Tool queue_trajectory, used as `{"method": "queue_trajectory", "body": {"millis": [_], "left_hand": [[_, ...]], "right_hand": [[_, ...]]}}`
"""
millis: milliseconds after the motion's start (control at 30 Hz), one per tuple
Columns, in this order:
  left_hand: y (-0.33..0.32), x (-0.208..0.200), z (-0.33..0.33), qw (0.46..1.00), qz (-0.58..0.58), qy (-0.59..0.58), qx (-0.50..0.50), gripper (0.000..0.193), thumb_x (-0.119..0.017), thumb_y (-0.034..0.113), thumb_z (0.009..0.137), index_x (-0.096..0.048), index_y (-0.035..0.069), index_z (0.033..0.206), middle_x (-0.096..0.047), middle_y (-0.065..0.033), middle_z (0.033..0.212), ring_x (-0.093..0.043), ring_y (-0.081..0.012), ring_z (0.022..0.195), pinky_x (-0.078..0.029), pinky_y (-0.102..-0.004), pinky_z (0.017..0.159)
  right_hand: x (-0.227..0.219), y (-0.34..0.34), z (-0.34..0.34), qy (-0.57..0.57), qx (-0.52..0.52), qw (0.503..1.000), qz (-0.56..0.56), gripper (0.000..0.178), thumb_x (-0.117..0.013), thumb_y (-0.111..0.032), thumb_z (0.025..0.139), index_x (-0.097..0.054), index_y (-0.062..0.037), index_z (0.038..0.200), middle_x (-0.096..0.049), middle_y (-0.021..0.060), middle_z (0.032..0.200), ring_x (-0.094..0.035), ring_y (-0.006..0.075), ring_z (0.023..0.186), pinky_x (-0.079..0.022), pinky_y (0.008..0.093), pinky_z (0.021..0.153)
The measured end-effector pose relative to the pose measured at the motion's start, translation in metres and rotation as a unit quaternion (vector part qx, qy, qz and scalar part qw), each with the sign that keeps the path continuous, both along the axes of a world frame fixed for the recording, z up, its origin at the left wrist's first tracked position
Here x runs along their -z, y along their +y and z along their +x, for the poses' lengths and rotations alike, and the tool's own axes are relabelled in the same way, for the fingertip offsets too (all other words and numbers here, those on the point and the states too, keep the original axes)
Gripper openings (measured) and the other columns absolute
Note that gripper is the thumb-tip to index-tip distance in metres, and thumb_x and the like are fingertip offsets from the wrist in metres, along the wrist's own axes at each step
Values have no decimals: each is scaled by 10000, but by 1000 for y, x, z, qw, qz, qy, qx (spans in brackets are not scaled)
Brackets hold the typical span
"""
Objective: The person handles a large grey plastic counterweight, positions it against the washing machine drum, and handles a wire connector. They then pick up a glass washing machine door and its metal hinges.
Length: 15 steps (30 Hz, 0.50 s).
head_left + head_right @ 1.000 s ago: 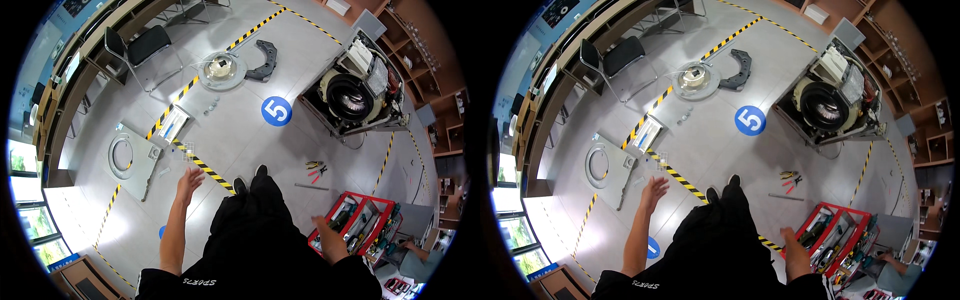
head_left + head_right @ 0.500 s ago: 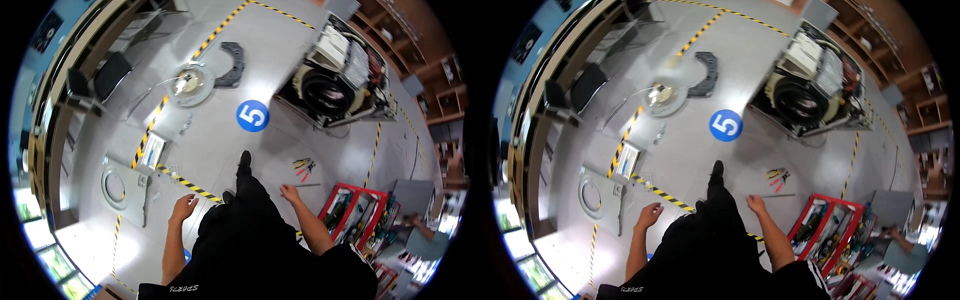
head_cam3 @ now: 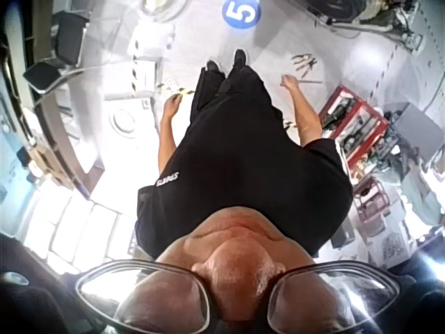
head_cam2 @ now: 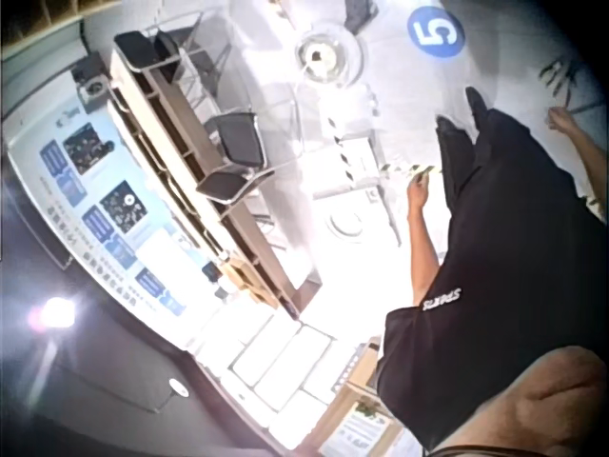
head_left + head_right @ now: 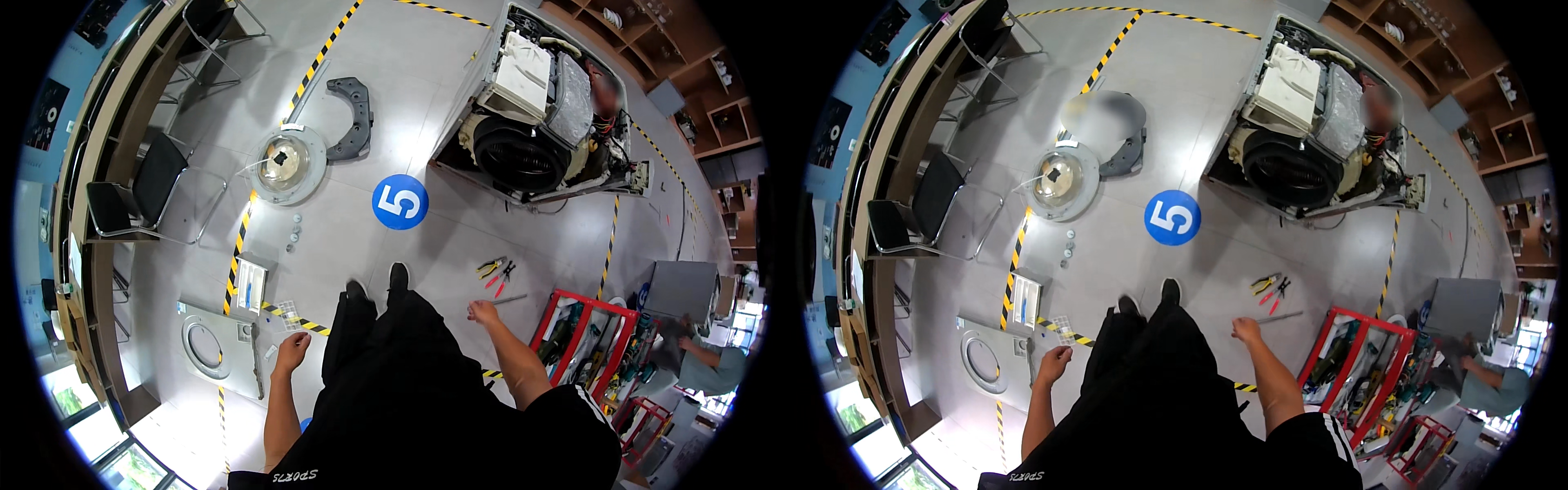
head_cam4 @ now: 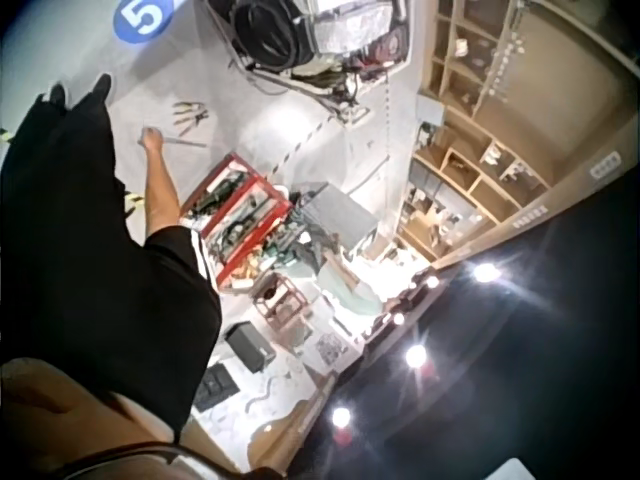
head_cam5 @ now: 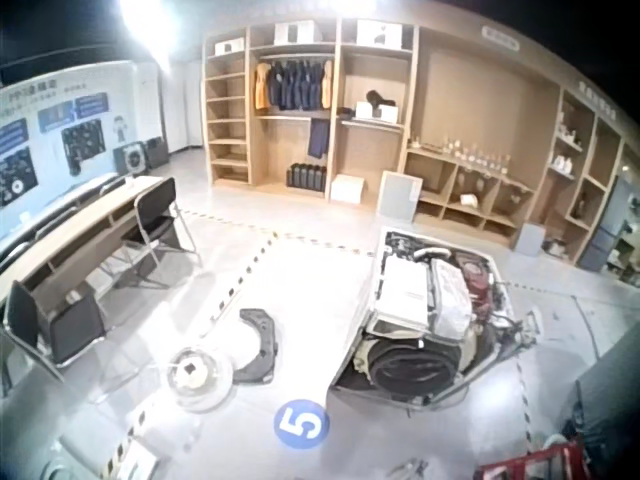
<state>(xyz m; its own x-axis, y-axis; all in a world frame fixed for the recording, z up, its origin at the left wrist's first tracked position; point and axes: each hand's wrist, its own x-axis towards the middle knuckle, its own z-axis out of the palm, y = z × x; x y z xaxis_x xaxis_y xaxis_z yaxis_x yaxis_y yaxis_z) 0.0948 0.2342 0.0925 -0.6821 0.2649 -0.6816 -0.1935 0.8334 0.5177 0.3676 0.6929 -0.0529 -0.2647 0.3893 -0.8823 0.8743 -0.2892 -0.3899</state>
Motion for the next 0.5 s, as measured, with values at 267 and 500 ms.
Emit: {"method": "queue_trajectory", "body": {"millis": [267,500], "left_hand": [[-9,56,-56,977,42,-152,-142,327,-550,289,837,-606,-6,968,-638,-84,828,-618,-154,715,-468,-267,627],[9,82,-170,946,11,-261,-191,301,-524,307,848,-570,45,990,-628,-44,841,-605,-124,691,-448,-248,571]], "right_hand": [[-43,-4,-43,-84,-32,996,0,253,-498,-322,856,-543,-74,855,-580,34,759,-616,148,675,-416,235,524],[-82,4,-184,69,42,995,63,325,-496,-296,869,-541,-14,1025,-596,54,834,-615,137,701,-436,232,570]]}}
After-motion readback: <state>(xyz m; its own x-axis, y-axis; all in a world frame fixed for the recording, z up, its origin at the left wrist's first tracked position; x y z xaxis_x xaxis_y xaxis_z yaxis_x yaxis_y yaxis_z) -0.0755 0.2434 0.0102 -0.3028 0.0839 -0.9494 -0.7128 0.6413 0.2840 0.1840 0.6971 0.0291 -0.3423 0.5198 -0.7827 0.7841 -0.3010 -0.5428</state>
